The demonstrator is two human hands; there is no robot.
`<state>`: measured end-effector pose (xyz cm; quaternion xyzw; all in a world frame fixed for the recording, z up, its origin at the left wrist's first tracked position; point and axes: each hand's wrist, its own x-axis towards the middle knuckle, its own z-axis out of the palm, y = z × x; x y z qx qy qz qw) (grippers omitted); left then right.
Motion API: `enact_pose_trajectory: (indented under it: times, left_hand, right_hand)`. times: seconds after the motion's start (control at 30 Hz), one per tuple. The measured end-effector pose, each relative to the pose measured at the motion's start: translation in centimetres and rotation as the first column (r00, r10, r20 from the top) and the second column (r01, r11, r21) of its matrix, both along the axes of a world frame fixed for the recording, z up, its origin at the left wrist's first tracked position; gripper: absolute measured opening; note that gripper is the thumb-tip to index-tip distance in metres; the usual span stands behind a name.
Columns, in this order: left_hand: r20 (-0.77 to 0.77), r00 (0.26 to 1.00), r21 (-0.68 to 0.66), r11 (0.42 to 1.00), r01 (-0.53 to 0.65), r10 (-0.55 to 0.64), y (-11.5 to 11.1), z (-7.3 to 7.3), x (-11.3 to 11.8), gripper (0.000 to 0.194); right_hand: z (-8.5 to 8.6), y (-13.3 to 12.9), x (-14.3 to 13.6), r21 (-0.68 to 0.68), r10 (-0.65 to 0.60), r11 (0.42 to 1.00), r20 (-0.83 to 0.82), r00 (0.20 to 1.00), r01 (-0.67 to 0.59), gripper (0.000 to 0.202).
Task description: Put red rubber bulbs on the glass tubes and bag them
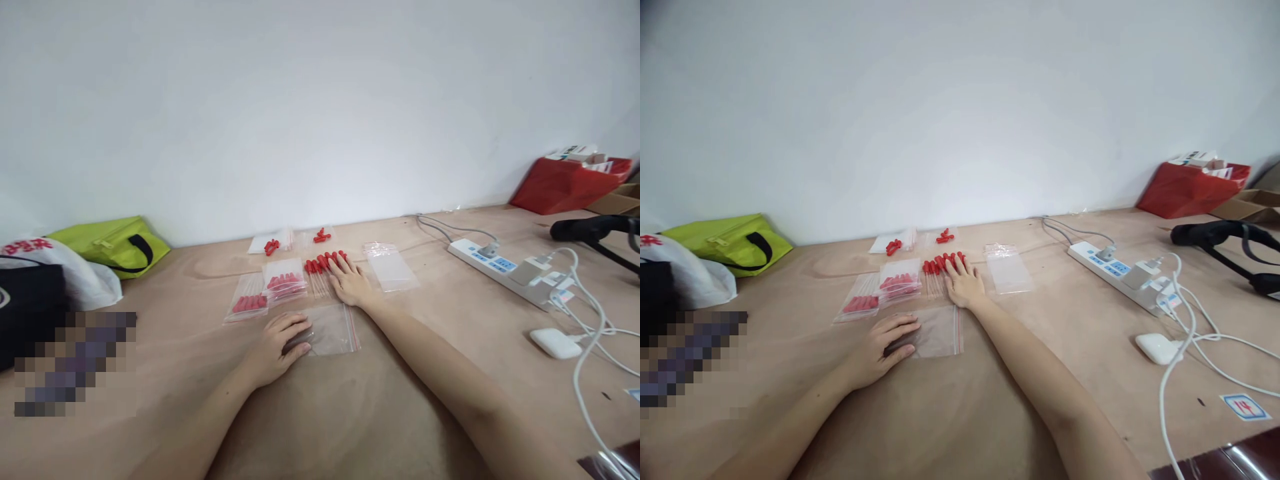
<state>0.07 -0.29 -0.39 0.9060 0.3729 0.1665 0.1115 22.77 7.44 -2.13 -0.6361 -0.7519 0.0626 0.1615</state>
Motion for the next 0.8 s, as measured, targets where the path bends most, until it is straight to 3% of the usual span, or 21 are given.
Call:
enact_pose_trajectory:
  times: [0.27, 0.43, 0.5, 0.6, 0.8]
  left_hand:
    - [0.01, 1.0, 0.031, 0.999, 0.012, -0.012, 0.2, -0.4, -0.2, 0.032]
    - [0.001, 1.0, 0.028, 0.999, 0.017, -0.017, 0.3, -0.5, -0.2, 0.033]
    - [-0.004, 1.0, 0.026, 1.0, 0.018, -0.018, 0.4, -0.5, -0.2, 0.033]
    - [-0.003, 1.0, 0.026, 1.0, 0.014, -0.014, 0.3, -0.5, -0.1, 0.032]
    - [0.004, 0.999, 0.049, 0.998, -0.036, 0.036, -0.7, -0.4, 1.3, 0.032]
  right_hand:
    - [-0.7, -1.8, 0.7, 0.023, -0.116, 0.993, -0.074, 0.99, 0.118, 0.054]
    - [0.0, -1.9, 1.6, 0.124, -0.195, 0.96, -0.348, 0.917, 0.251, 0.04]
    - [0.3, -1.8, 2.2, 0.166, -0.202, 0.932, -0.5, 0.842, 0.322, 0.035]
    - [0.4, -1.8, 3.3, 0.152, -0.147, 0.915, -0.738, 0.659, 0.374, 0.033]
    - [-0.1, -4.7, 6.2, 0.102, 0.053, 0.983, -0.954, 0.294, 0.155, 0.047]
